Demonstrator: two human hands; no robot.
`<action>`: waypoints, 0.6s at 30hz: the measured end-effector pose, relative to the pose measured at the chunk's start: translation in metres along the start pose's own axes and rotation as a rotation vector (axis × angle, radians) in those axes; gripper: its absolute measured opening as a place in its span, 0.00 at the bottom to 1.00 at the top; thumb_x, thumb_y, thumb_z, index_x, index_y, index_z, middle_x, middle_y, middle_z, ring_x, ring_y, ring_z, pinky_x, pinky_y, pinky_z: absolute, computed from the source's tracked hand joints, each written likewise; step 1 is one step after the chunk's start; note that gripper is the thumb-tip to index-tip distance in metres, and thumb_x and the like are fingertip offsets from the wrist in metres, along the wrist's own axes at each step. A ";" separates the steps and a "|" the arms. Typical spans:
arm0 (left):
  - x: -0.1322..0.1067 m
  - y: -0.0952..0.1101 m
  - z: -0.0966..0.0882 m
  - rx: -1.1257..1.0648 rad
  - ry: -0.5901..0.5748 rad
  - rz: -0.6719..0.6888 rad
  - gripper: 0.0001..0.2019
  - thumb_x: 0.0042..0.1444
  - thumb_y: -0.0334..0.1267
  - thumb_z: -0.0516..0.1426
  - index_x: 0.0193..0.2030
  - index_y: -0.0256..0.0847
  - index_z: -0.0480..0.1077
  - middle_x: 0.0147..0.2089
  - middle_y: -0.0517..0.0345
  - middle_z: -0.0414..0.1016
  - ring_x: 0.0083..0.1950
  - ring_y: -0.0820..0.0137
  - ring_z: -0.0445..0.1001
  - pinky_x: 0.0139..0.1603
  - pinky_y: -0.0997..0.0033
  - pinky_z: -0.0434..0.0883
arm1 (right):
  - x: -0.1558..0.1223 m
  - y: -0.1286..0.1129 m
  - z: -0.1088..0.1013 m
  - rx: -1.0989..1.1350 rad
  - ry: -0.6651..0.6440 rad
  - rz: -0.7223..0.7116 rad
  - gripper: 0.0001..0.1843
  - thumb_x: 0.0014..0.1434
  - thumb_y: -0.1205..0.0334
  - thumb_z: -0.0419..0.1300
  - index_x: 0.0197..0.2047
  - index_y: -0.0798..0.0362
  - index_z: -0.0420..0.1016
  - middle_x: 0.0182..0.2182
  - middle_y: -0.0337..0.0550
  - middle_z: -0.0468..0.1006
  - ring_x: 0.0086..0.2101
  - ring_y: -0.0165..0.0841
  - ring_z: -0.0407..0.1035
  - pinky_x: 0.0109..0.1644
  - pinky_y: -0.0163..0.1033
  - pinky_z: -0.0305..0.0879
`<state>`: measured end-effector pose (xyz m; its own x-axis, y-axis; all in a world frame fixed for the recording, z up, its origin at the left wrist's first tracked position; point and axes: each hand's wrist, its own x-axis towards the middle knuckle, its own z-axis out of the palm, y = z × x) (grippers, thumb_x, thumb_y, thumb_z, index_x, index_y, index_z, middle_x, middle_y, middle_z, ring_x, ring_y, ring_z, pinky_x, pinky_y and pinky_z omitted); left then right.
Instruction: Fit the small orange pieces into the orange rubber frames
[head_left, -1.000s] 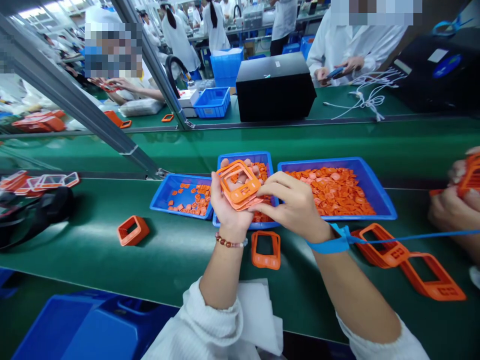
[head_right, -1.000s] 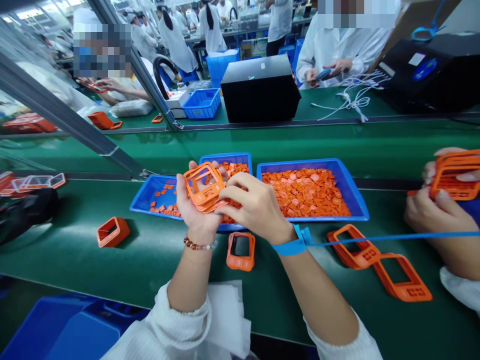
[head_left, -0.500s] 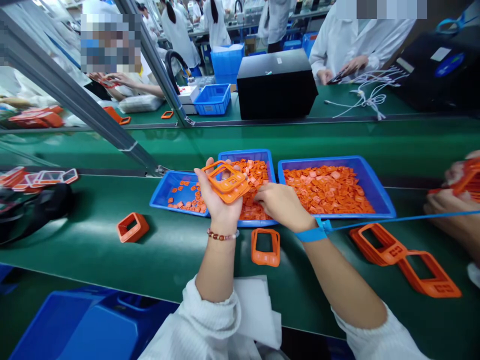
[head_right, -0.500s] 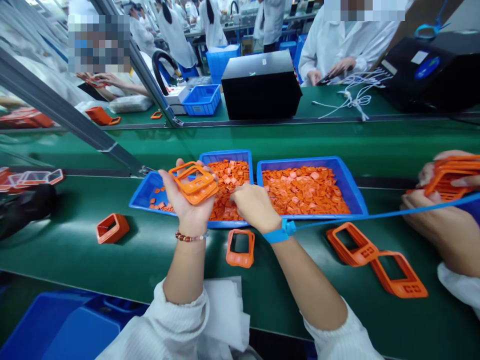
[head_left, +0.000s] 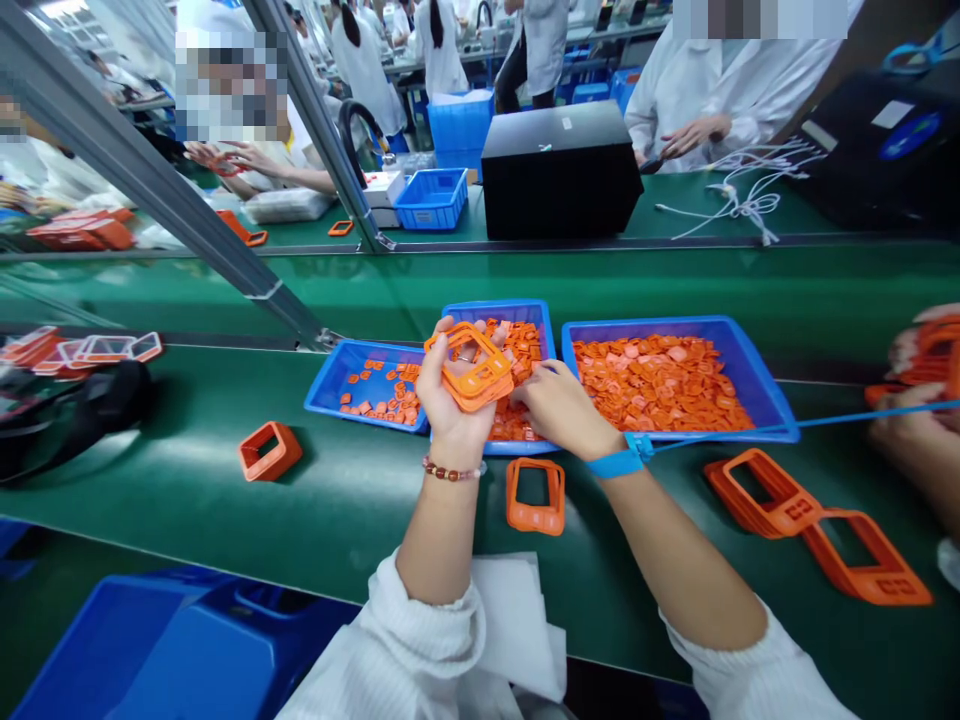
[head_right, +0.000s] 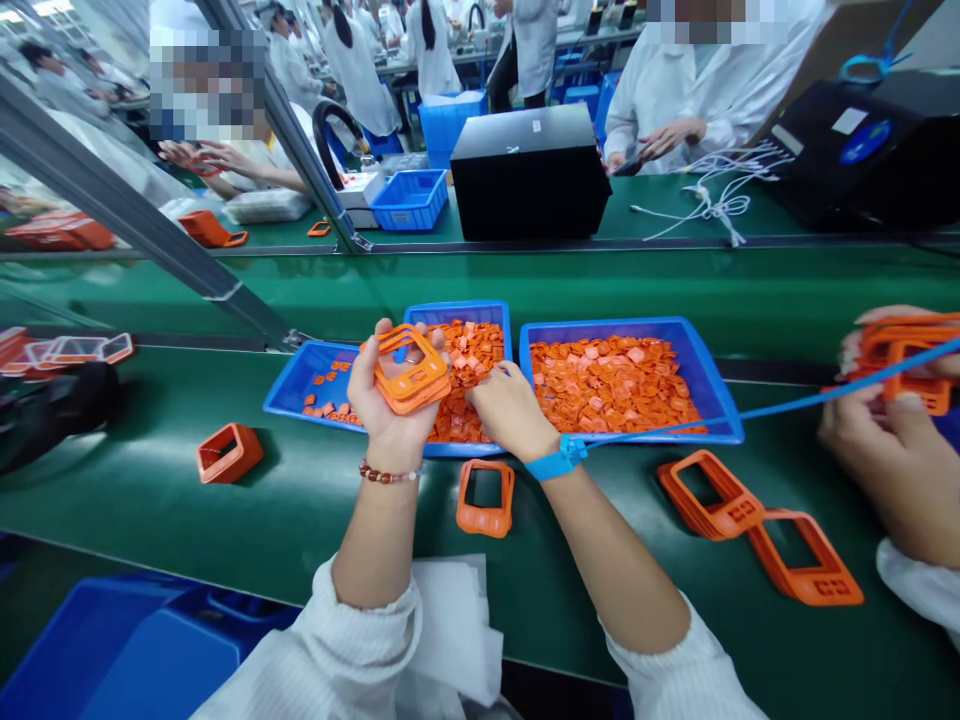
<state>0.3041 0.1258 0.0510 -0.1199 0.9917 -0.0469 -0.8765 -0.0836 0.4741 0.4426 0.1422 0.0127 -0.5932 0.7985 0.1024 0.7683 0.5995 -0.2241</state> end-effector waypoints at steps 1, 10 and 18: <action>0.000 0.000 0.000 0.003 0.007 -0.005 0.06 0.60 0.42 0.57 0.42 0.49 0.71 0.41 0.56 0.76 0.43 0.64 0.78 0.43 0.63 0.74 | -0.001 0.002 -0.002 0.031 0.020 0.001 0.11 0.54 0.76 0.60 0.34 0.54 0.82 0.32 0.47 0.83 0.40 0.39 0.75 0.54 0.44 0.63; 0.002 -0.009 0.002 0.150 0.085 -0.011 0.07 0.57 0.40 0.58 0.42 0.43 0.70 0.38 0.55 0.76 0.37 0.66 0.78 0.43 0.64 0.73 | -0.020 -0.009 -0.043 0.663 0.735 0.069 0.11 0.57 0.67 0.65 0.45 0.52 0.80 0.36 0.41 0.84 0.35 0.35 0.80 0.41 0.39 0.79; -0.002 -0.020 0.006 0.077 -0.039 -0.058 0.08 0.61 0.38 0.54 0.37 0.40 0.73 0.36 0.56 0.77 0.39 0.69 0.77 0.47 0.69 0.71 | -0.024 -0.025 -0.050 0.505 0.775 -0.247 0.12 0.61 0.74 0.59 0.33 0.52 0.80 0.32 0.39 0.84 0.38 0.34 0.79 0.46 0.41 0.77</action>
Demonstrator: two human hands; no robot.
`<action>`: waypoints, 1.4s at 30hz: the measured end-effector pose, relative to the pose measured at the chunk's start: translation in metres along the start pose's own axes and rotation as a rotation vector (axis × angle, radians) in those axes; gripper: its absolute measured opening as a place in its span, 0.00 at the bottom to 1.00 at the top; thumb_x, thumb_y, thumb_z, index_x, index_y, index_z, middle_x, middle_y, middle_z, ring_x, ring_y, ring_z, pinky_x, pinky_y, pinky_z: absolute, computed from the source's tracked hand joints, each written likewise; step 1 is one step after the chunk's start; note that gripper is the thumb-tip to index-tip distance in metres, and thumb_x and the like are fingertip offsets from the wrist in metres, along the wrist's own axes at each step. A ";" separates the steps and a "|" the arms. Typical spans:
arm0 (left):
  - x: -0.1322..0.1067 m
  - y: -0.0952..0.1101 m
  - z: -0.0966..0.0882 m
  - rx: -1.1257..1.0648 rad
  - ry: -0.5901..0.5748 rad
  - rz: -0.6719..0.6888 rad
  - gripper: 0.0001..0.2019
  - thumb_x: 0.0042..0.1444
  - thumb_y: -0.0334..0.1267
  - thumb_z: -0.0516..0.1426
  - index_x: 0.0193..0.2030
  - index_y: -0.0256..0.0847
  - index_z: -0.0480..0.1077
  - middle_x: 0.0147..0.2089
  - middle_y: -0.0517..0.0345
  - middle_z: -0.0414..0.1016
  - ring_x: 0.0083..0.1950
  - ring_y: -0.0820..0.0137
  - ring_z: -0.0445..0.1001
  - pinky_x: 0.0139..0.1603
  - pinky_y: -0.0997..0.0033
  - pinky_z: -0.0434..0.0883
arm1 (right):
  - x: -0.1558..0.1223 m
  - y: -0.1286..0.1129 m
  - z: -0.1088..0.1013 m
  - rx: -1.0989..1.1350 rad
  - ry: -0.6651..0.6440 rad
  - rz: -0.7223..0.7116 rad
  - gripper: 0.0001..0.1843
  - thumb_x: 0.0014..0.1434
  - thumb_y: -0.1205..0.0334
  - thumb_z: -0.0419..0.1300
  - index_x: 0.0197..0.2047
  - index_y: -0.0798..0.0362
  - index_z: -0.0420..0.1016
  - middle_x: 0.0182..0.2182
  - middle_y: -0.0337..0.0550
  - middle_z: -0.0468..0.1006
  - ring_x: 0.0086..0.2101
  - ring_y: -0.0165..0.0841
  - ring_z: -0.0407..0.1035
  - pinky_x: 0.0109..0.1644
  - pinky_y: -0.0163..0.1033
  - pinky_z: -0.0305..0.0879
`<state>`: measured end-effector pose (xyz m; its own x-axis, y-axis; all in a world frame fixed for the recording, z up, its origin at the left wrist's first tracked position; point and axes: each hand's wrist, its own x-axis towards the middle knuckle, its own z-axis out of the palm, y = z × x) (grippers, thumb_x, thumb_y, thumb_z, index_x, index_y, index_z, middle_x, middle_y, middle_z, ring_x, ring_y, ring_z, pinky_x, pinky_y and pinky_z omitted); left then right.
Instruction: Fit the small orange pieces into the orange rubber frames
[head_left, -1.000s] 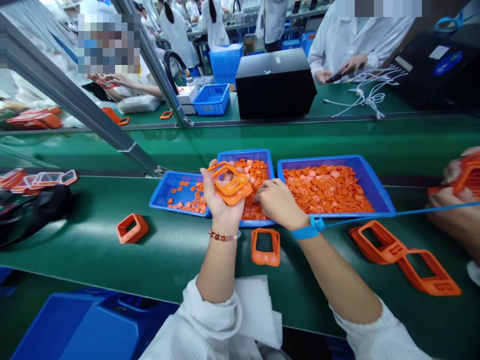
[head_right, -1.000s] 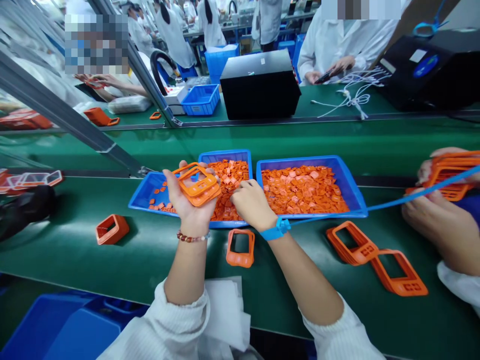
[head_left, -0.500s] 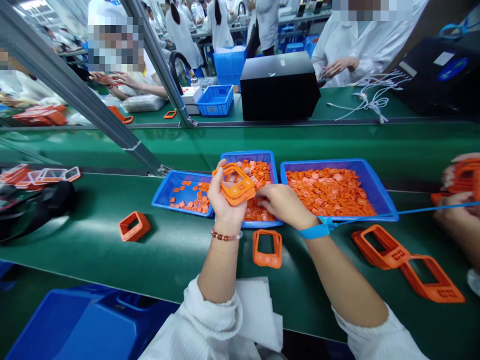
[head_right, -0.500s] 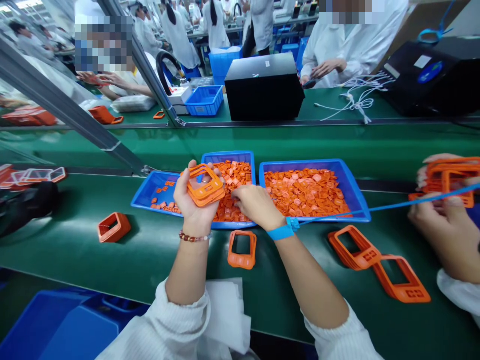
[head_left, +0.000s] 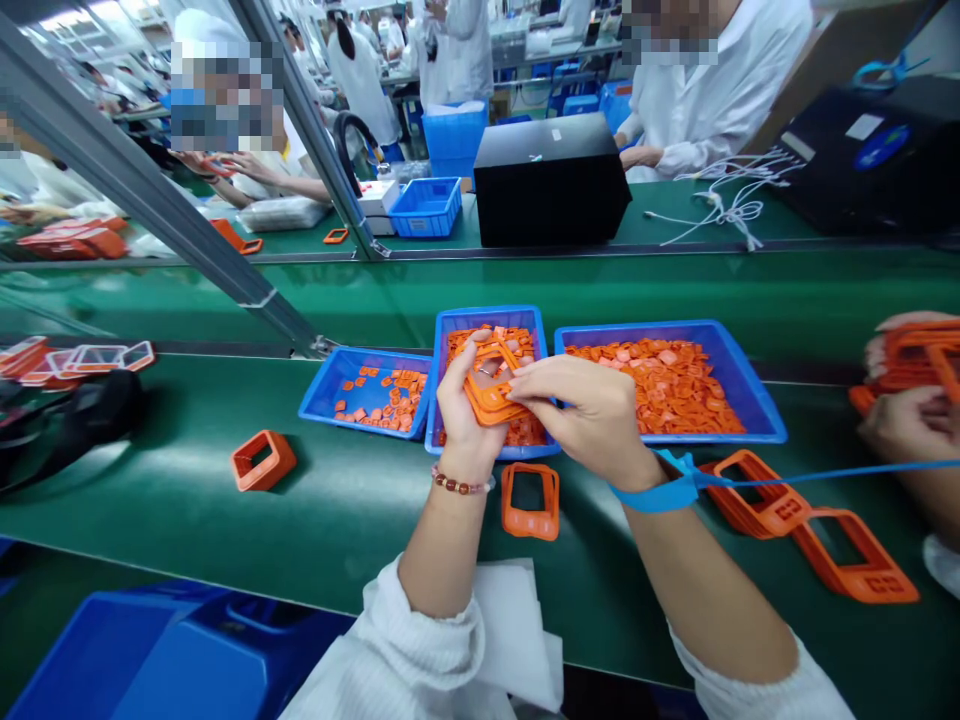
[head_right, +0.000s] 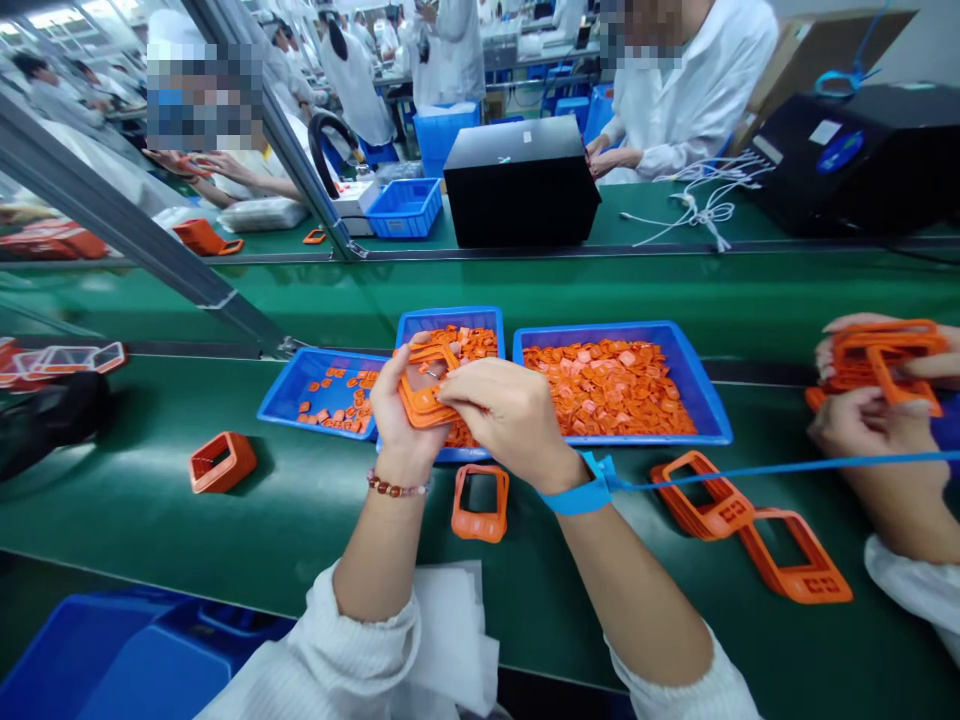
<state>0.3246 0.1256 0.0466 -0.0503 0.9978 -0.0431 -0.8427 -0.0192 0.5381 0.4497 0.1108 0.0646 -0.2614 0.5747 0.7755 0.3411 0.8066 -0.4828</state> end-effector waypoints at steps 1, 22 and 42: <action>0.000 0.000 0.000 -0.007 -0.011 -0.007 0.08 0.61 0.38 0.54 0.37 0.40 0.74 0.37 0.56 0.77 0.41 0.69 0.77 0.47 0.69 0.71 | -0.001 0.001 0.001 0.002 -0.020 0.003 0.12 0.61 0.75 0.58 0.33 0.52 0.80 0.33 0.40 0.84 0.38 0.33 0.79 0.46 0.41 0.76; -0.003 0.007 0.006 -0.099 0.145 -0.216 0.10 0.63 0.40 0.53 0.36 0.38 0.73 0.35 0.55 0.76 0.36 0.69 0.76 0.44 0.68 0.72 | -0.006 0.021 0.005 0.014 -0.208 -0.041 0.16 0.54 0.54 0.71 0.42 0.53 0.81 0.42 0.48 0.83 0.51 0.45 0.72 0.52 0.51 0.74; -0.008 0.005 0.006 -0.099 -0.179 -0.170 0.22 0.66 0.56 0.48 0.49 0.43 0.74 0.47 0.48 0.78 0.55 0.56 0.76 0.57 0.52 0.70 | -0.001 0.003 0.001 -0.097 -0.031 0.034 0.22 0.49 0.60 0.74 0.48 0.53 0.78 0.45 0.51 0.77 0.47 0.43 0.73 0.52 0.51 0.73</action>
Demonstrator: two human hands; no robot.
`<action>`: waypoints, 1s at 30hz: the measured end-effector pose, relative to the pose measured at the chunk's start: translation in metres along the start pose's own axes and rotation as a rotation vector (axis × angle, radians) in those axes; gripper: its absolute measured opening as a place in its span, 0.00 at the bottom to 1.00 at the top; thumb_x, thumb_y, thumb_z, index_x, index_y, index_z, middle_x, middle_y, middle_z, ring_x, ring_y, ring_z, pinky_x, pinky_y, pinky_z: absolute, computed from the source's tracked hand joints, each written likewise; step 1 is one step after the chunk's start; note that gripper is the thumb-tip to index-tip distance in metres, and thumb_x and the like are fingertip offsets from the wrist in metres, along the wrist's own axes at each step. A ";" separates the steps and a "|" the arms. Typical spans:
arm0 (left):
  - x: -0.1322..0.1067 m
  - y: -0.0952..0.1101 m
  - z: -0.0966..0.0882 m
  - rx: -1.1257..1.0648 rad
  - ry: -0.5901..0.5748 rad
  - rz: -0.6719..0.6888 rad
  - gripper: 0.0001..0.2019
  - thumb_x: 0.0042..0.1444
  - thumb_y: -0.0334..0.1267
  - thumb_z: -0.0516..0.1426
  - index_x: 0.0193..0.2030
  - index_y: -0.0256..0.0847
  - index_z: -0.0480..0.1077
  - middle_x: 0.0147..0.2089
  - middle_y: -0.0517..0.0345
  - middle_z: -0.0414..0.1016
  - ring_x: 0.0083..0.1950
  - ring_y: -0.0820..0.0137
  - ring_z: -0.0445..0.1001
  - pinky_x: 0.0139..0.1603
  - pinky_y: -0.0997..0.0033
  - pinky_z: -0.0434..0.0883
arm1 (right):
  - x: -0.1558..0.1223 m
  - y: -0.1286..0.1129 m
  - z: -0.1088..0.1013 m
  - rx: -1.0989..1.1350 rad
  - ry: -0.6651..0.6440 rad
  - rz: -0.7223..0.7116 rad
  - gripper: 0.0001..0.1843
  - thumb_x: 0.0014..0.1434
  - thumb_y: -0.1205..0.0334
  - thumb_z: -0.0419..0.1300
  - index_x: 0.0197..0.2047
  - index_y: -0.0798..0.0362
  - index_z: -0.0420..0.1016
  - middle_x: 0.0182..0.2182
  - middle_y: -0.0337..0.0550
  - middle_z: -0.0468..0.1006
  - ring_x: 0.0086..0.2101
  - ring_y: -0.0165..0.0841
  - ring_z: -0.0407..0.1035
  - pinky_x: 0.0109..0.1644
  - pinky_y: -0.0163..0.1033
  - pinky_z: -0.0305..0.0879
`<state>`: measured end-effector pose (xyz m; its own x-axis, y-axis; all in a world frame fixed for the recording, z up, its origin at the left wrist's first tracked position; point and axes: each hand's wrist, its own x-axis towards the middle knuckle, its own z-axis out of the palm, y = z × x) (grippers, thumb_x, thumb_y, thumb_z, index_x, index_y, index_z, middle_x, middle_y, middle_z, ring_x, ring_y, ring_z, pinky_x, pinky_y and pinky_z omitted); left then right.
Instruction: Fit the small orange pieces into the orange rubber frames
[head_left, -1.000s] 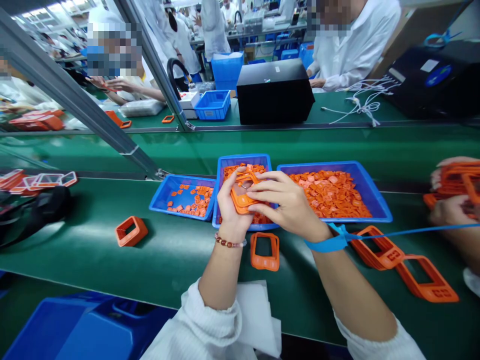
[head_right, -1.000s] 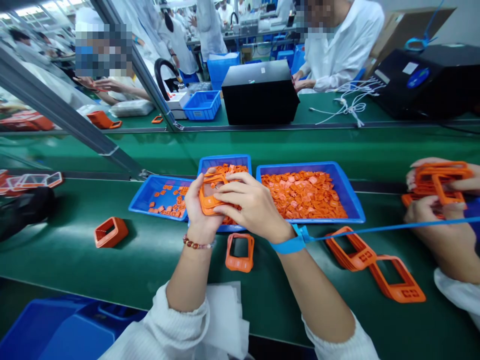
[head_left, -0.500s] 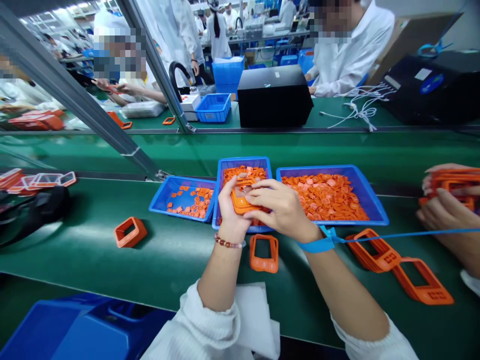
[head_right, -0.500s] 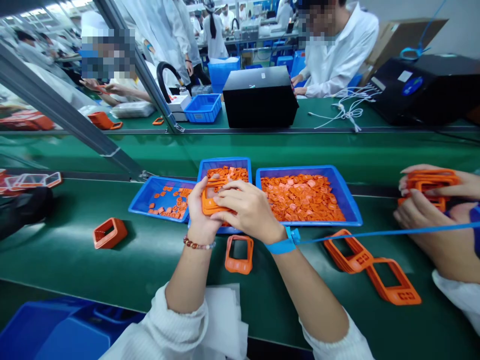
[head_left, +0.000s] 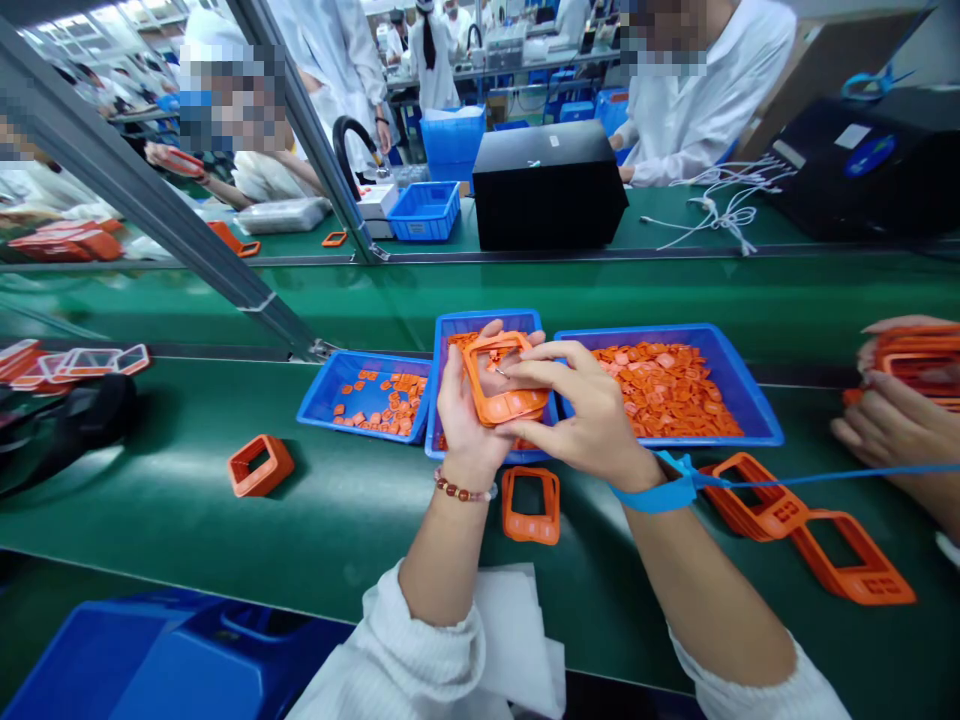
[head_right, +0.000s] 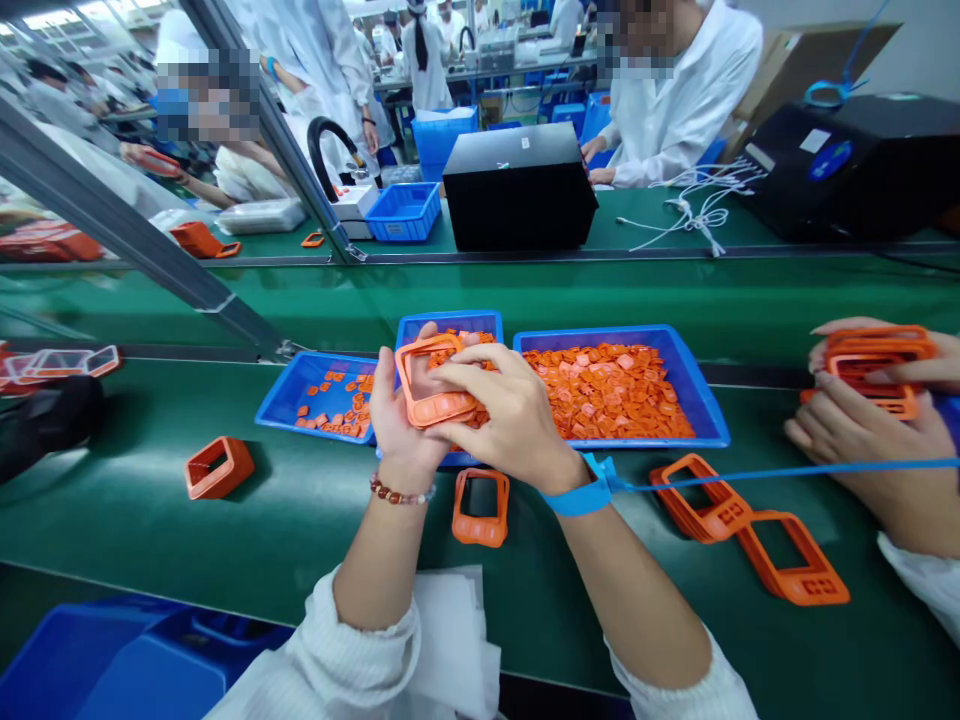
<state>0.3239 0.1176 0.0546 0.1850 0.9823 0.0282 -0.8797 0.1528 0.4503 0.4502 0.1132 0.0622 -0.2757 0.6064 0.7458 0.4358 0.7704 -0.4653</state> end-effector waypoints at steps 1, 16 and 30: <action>-0.001 0.000 0.001 0.014 -0.016 0.005 0.23 0.66 0.56 0.48 0.51 0.43 0.74 0.48 0.48 0.78 0.56 0.54 0.75 0.58 0.51 0.70 | 0.001 -0.003 -0.001 -0.011 0.012 -0.009 0.23 0.50 0.61 0.73 0.49 0.53 0.77 0.45 0.51 0.77 0.47 0.43 0.73 0.52 0.51 0.73; -0.010 0.005 0.009 0.081 0.022 0.048 0.25 0.67 0.59 0.41 0.52 0.48 0.71 0.46 0.50 0.79 0.57 0.56 0.74 0.61 0.51 0.69 | 0.004 -0.026 -0.008 -0.106 -0.008 -0.140 0.22 0.58 0.66 0.66 0.56 0.59 0.74 0.45 0.56 0.79 0.49 0.43 0.73 0.52 0.51 0.72; -0.010 0.005 0.011 0.096 0.083 0.045 0.23 0.64 0.59 0.46 0.46 0.47 0.74 0.46 0.49 0.78 0.52 0.55 0.77 0.55 0.53 0.72 | 0.003 -0.026 -0.007 -0.133 -0.019 -0.131 0.21 0.61 0.65 0.62 0.58 0.54 0.72 0.45 0.52 0.78 0.50 0.43 0.72 0.53 0.52 0.73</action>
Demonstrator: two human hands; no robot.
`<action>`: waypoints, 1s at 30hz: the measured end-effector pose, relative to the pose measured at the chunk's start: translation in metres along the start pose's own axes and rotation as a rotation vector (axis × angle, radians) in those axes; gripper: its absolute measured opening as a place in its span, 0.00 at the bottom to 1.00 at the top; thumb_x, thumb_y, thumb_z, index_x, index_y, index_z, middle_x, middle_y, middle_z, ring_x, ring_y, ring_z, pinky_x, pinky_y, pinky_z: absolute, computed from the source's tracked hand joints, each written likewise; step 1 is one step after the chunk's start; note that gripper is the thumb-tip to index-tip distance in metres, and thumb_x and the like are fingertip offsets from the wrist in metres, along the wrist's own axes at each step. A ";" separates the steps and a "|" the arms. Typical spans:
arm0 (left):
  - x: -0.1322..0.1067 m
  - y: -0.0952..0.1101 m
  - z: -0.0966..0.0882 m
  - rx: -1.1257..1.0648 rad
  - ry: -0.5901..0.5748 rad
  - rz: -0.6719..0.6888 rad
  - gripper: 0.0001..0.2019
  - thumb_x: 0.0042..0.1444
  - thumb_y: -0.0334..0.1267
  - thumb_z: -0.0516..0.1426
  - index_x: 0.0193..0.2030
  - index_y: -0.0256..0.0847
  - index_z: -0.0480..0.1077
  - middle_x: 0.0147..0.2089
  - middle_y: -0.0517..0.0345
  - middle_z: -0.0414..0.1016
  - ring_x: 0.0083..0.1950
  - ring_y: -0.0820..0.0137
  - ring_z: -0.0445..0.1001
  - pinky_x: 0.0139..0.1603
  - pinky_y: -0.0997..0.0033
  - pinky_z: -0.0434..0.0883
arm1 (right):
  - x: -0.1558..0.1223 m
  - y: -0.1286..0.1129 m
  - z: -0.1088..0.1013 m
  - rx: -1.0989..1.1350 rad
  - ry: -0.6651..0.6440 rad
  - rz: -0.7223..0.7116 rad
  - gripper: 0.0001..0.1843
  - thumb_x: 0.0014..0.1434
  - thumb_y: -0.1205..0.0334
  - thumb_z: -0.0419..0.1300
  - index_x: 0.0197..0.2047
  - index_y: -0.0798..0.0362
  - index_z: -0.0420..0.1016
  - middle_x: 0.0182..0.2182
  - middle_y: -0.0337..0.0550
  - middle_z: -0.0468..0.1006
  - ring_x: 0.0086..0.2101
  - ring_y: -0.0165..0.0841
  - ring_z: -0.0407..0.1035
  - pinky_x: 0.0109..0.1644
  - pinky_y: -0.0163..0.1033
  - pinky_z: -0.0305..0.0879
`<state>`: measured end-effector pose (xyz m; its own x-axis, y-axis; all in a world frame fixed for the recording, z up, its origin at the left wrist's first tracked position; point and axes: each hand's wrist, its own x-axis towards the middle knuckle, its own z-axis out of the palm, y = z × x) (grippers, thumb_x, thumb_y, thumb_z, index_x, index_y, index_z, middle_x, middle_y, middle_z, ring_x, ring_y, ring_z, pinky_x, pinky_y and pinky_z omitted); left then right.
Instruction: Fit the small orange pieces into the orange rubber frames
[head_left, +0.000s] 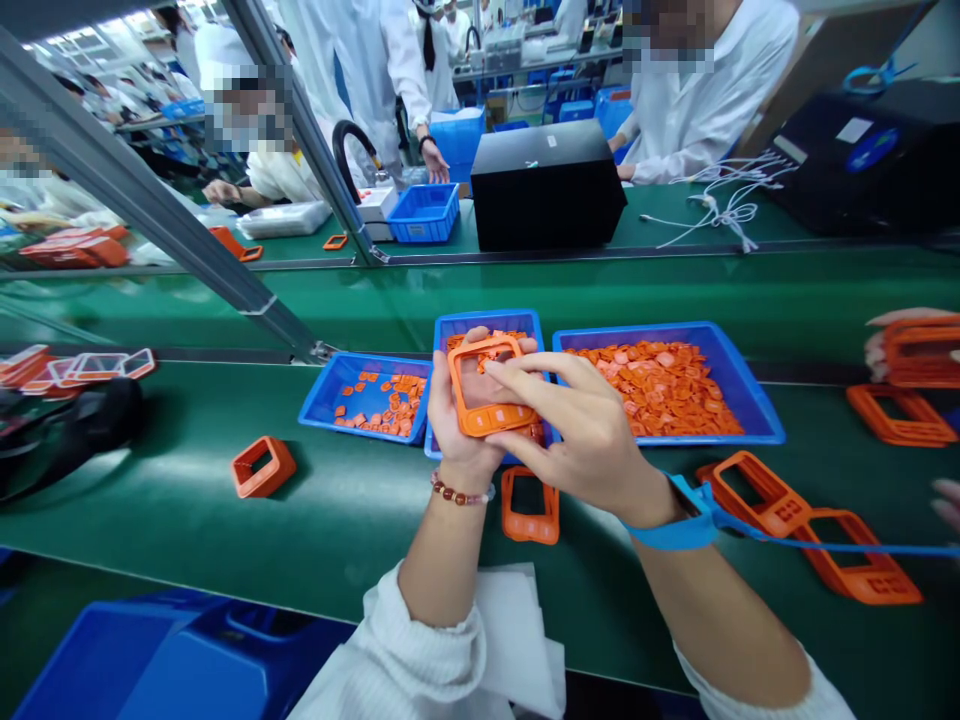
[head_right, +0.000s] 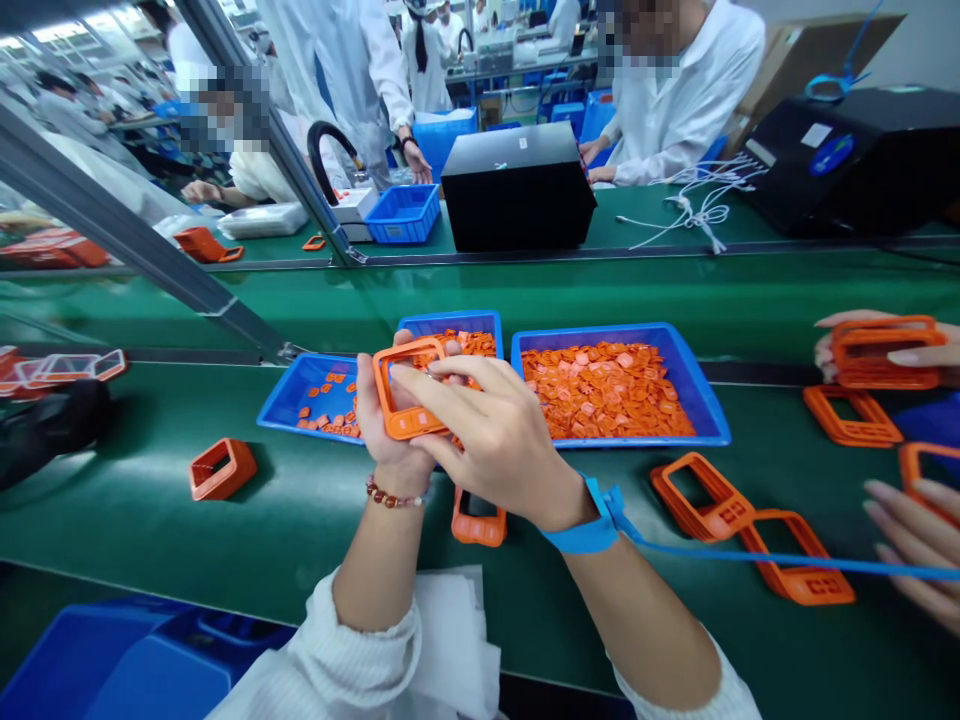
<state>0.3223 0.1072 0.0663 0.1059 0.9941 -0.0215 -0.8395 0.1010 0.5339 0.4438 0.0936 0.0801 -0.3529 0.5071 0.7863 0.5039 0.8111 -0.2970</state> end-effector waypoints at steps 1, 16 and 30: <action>0.000 0.000 0.000 -0.002 -0.008 -0.002 0.23 0.64 0.59 0.47 0.46 0.47 0.74 0.45 0.49 0.78 0.52 0.56 0.77 0.56 0.53 0.72 | 0.000 0.000 0.000 0.002 0.005 -0.002 0.21 0.61 0.65 0.63 0.58 0.55 0.72 0.45 0.53 0.78 0.50 0.43 0.72 0.53 0.52 0.73; -0.002 0.001 0.001 0.071 -0.033 0.083 0.22 0.66 0.57 0.45 0.45 0.47 0.74 0.44 0.50 0.79 0.50 0.58 0.77 0.55 0.55 0.72 | 0.000 -0.002 -0.004 -0.078 -0.003 -0.017 0.18 0.61 0.66 0.62 0.55 0.53 0.75 0.43 0.50 0.80 0.47 0.41 0.74 0.50 0.48 0.72; 0.005 -0.005 0.000 0.076 -0.031 0.072 0.20 0.69 0.50 0.44 0.49 0.43 0.74 0.49 0.49 0.78 0.56 0.58 0.76 0.58 0.56 0.71 | -0.001 0.007 -0.017 0.101 -0.090 0.111 0.21 0.58 0.72 0.63 0.55 0.51 0.74 0.45 0.42 0.83 0.44 0.37 0.78 0.47 0.41 0.76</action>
<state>0.3267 0.1114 0.0638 0.0641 0.9969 0.0448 -0.8030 0.0249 0.5954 0.4610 0.0940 0.0867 -0.3706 0.6155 0.6956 0.4636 0.7715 -0.4357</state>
